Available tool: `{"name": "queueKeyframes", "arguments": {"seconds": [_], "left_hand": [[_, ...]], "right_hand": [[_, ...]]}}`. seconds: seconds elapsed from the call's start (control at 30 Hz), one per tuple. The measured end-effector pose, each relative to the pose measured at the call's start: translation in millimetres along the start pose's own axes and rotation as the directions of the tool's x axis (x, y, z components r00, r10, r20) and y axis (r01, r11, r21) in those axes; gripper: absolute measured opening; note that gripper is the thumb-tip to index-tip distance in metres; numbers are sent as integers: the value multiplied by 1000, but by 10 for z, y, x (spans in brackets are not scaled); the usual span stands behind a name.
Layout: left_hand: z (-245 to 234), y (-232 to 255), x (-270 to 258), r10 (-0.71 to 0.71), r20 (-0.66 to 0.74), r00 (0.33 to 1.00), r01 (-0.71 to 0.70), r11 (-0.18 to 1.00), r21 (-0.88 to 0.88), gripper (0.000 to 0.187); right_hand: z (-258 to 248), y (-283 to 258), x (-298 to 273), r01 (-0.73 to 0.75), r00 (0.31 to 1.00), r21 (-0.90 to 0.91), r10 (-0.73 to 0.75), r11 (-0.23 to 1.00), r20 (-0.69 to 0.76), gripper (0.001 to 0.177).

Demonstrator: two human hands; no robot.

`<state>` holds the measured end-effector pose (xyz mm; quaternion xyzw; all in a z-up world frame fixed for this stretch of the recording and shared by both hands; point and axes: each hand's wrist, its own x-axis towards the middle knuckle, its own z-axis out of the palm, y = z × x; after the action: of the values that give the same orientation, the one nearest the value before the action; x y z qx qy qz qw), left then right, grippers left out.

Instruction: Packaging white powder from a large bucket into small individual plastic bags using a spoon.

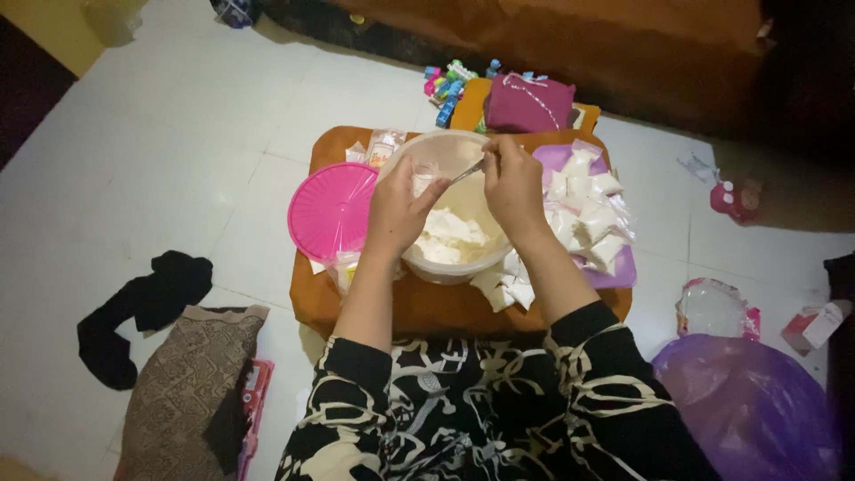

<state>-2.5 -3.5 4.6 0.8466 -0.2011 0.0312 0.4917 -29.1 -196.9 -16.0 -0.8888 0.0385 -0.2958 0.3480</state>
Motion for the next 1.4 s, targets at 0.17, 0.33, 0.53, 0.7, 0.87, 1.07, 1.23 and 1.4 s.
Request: {"name": "queueKeyframes", "arguments": {"seconds": [0.17, 0.33, 0.53, 0.7, 0.87, 1.07, 1.23, 1.4], "left_hand": [[1, -4, -8, -4, -16, 1000, 4, 1000, 5, 49], [26, -41, -2, -21, -33, 999, 22, 1000, 18, 49], [37, -78, 10, -10, -36, 999, 11, 1000, 20, 58], [-10, -21, 9, -98, 13, 995, 98, 995, 14, 55], [53, -99, 37, -125, 23, 992, 124, 991, 53, 54], [5, -11, -5, -97, 43, 994, 93, 992, 80, 55], [-26, 85, -2, -81, 78, 994, 70, 988, 141, 52], [-36, 34, -6, -109, 92, 990, 99, 989, 112, 52]], "right_hand": [[-37, -56, 1, -20, 994, 82, 28, 996, -102, 10], [-53, -29, 57, -59, 968, 247, 116, 967, -224, 12], [-343, 90, 186, -19, 935, 303, 124, 953, -333, 11], [-677, -70, 264, 26, 912, 318, 108, 948, -397, 13], [-784, -265, 250, 41, 927, 407, 118, 913, -357, 13], [-847, -505, 133, 133, 948, 288, -37, 948, -316, 11], [-839, -642, 63, 435, 852, -58, -431, 899, -298, 13], [-813, -997, -77, 702, 641, -156, -712, 695, -287, 14]]}}
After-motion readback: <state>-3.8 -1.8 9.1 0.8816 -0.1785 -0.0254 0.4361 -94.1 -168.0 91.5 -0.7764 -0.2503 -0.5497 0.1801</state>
